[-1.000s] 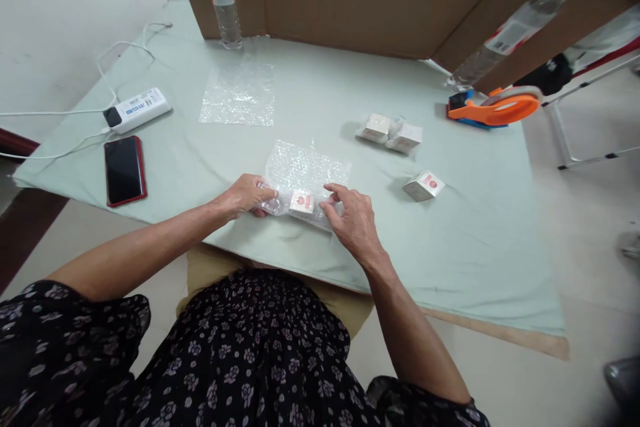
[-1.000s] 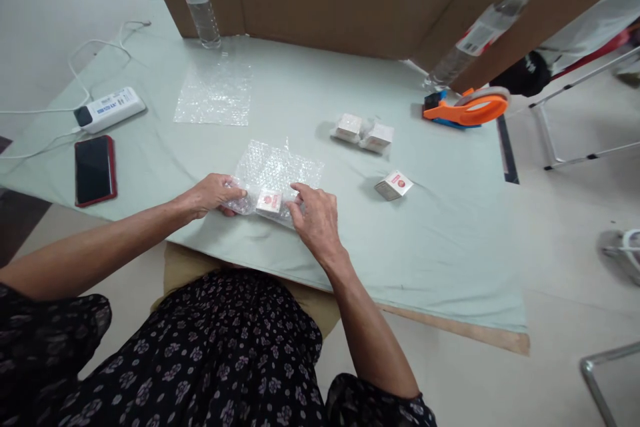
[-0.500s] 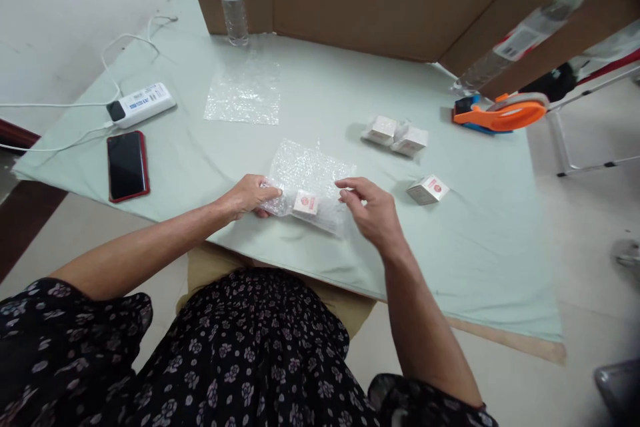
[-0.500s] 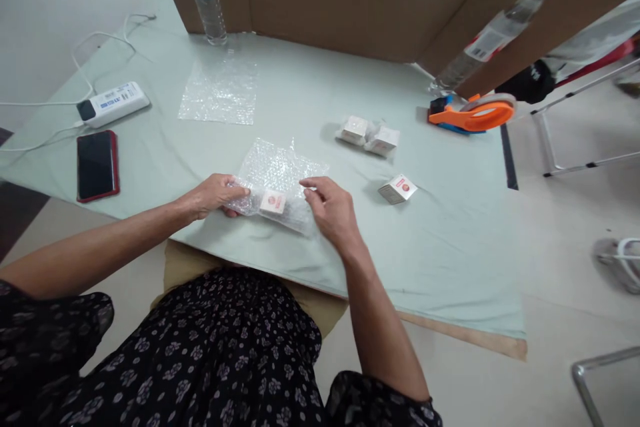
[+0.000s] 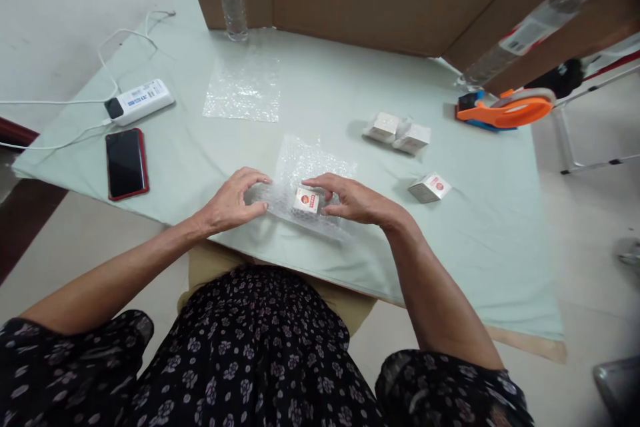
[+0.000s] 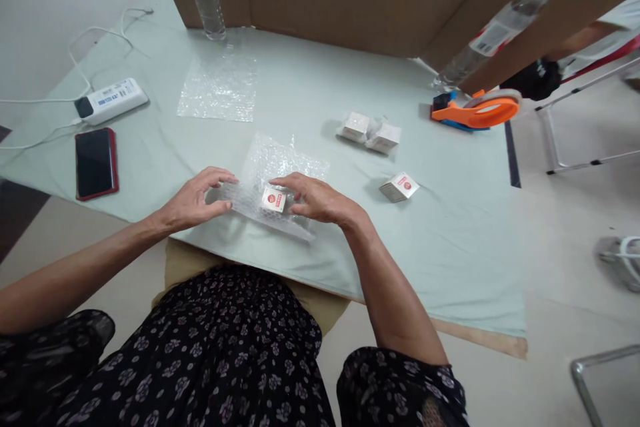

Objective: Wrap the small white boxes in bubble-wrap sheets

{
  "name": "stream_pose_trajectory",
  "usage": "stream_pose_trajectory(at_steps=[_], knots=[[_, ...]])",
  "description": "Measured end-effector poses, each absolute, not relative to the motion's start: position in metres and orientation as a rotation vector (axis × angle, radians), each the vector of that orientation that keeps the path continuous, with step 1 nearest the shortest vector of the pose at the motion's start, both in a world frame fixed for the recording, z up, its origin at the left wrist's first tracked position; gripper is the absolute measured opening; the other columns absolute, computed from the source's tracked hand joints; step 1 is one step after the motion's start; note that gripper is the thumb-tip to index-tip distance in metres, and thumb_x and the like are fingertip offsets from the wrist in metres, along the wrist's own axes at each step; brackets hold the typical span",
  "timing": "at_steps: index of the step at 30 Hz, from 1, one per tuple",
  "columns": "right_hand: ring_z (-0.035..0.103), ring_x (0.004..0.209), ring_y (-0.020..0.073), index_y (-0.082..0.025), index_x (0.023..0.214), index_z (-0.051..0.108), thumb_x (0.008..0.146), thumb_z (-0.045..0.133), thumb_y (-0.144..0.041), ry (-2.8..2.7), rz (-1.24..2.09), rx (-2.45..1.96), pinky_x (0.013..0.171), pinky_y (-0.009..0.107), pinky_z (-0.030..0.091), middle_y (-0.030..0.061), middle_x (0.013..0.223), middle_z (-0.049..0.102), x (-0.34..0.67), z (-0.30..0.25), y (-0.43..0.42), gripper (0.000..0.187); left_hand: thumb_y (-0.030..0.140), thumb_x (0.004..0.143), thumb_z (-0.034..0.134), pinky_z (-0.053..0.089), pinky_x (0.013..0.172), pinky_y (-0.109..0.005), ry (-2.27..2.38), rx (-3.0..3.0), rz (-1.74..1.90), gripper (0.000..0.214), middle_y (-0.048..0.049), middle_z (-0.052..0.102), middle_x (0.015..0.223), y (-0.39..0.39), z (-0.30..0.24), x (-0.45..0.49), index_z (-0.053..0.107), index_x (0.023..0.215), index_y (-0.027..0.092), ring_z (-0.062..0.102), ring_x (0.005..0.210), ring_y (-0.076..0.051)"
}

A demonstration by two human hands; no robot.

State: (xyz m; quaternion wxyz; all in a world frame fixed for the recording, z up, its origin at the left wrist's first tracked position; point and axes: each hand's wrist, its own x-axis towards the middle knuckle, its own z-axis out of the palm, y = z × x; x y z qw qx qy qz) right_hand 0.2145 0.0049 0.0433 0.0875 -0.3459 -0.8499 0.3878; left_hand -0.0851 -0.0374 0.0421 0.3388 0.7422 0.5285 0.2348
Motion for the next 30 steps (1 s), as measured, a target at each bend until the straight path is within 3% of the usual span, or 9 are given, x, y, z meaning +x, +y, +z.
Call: stream_pose_trajectory(at_steps=[2,5,8,12,16,30], knots=[[0.061,0.117,0.0237,-0.035,0.149,0.047,0.083,0.063,-0.015,-2.636,1.046,-1.049,0.097,0.039,0.051,0.0057,0.139,0.06,0.208,0.045,0.0,0.071,0.027,0.076,0.062,0.042,0.114,-0.05,1.286,2.139,0.672,0.047,-0.012,0.056,0.139,-0.043,0.039,-0.091,0.061,0.123,0.021,0.051,0.133,-0.031],[0.062,0.115,0.0252,-0.035,0.151,0.042,0.083,0.06,-0.011,-2.756,0.846,-1.119,0.092,0.038,0.052,0.0072,0.139,0.058,0.196,0.046,-0.007,0.075,0.022,0.075,0.062,0.034,0.119,-0.053,1.214,2.373,0.721,0.067,-0.0152,0.044,0.154,-0.05,0.034,-0.094,0.049,0.141,0.021,0.039,0.145,-0.034],[0.063,0.108,0.0253,-0.032,0.148,0.045,0.081,0.057,-0.006,-2.81,0.656,-1.17,0.083,0.036,0.051,0.0087,0.137,0.059,0.186,0.046,-0.012,0.073,0.02,0.075,0.062,0.029,0.121,-0.055,1.096,2.507,0.692,0.073,-0.0149,0.051,0.15,-0.053,0.028,-0.093,0.044,0.146,0.02,0.036,0.148,-0.034],[0.065,0.103,0.0231,-0.028,0.137,0.053,0.086,0.052,-0.006,-2.816,0.572,-1.181,0.08,0.034,0.047,0.0081,0.134,0.063,0.183,0.048,-0.014,0.055,0.019,0.081,0.06,0.026,0.12,-0.056,0.985,2.562,0.586,0.044,-0.009,0.072,0.121,-0.055,0.023,-0.092,0.062,0.126,0.021,0.055,0.133,-0.03],[0.066,0.104,0.0231,-0.026,0.132,0.056,0.092,0.055,-0.016,-2.812,0.622,-1.137,0.085,0.036,0.045,0.0081,0.131,0.067,0.189,0.052,-0.013,0.041,0.018,0.086,0.059,0.029,0.118,-0.053,0.932,2.532,0.58,0.013,-0.0025,0.076,0.097,-0.061,0.017,-0.09,0.069,0.093,0.022,0.065,0.117,-0.024],[0.068,0.103,0.0227,-0.026,0.13,0.06,0.092,0.056,-0.018,-2.843,0.828,-1.082,0.089,0.037,0.041,0.0046,0.127,0.073,0.176,0.059,-0.018,0.039,0.015,0.083,0.059,0.029,0.116,-0.047,0.952,2.409,0.648,0.011,-0.0016,0.074,0.096,-0.073,0.006,-0.09,0.067,0.085,0.022,0.066,0.109,-0.02]])
